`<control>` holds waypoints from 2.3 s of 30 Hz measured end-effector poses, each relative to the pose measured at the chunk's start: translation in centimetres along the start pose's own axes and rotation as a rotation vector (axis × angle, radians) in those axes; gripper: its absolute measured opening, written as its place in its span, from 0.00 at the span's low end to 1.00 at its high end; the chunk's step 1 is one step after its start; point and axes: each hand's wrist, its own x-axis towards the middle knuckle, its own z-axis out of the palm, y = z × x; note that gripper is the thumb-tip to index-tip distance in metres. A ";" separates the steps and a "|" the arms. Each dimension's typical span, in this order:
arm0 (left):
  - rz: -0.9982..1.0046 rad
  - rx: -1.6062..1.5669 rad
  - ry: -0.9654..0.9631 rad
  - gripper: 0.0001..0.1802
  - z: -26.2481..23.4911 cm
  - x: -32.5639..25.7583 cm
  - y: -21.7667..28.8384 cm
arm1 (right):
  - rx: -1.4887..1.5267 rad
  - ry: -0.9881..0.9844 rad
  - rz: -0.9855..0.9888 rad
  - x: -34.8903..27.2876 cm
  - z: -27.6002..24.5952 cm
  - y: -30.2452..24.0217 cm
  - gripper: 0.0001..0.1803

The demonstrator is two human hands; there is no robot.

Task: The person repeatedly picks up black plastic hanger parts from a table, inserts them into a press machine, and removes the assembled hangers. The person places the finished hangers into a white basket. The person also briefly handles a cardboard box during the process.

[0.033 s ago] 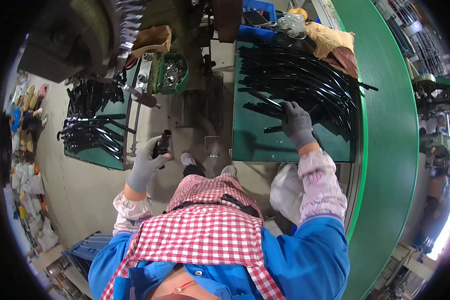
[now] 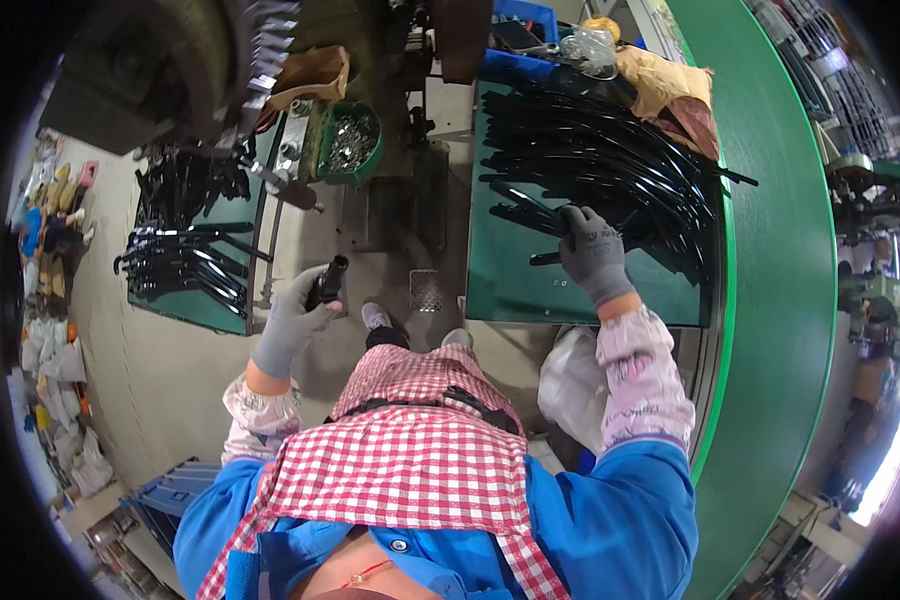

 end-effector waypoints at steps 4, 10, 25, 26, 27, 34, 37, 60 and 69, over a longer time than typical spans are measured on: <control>0.228 0.359 -0.004 0.32 -1.8 0.5 3.8 | 0.108 -0.069 -0.181 -1.3 -6.0 -9.3 0.19; 0.598 0.691 -0.038 0.27 -6.5 0.6 7.4 | 0.091 -0.149 -0.336 -0.5 -8.3 -17.8 0.24; 0.701 1.124 -0.016 0.25 -18.4 1.3 5.3 | -0.264 -0.108 -0.544 7.7 -4.9 -31.6 0.26; 0.713 1.173 -0.039 0.26 -18.7 1.6 5.2 | -0.294 -0.115 -0.548 7.9 -4.3 -32.3 0.27; 0.723 1.232 -0.045 0.27 -18.9 1.9 5.0 | -0.267 -0.141 -0.549 8.4 -4.2 -32.9 0.29; 0.848 1.344 -0.061 0.26 -21.1 5.0 6.8 | -0.134 -0.196 -0.414 9.9 -3.5 -33.9 0.25; 0.921 1.365 -0.048 0.26 -22.1 6.9 8.4 | -0.135 -0.160 -0.357 10.7 -3.5 -34.1 0.27; 0.988 1.150 -0.118 0.25 -22.8 13.0 10.9 | -0.296 0.328 -0.529 13.5 -4.7 -30.5 0.28; 0.987 1.290 -0.312 0.28 -22.9 15.2 10.7 | 0.214 -0.474 -0.167 14.7 -1.7 -28.7 0.38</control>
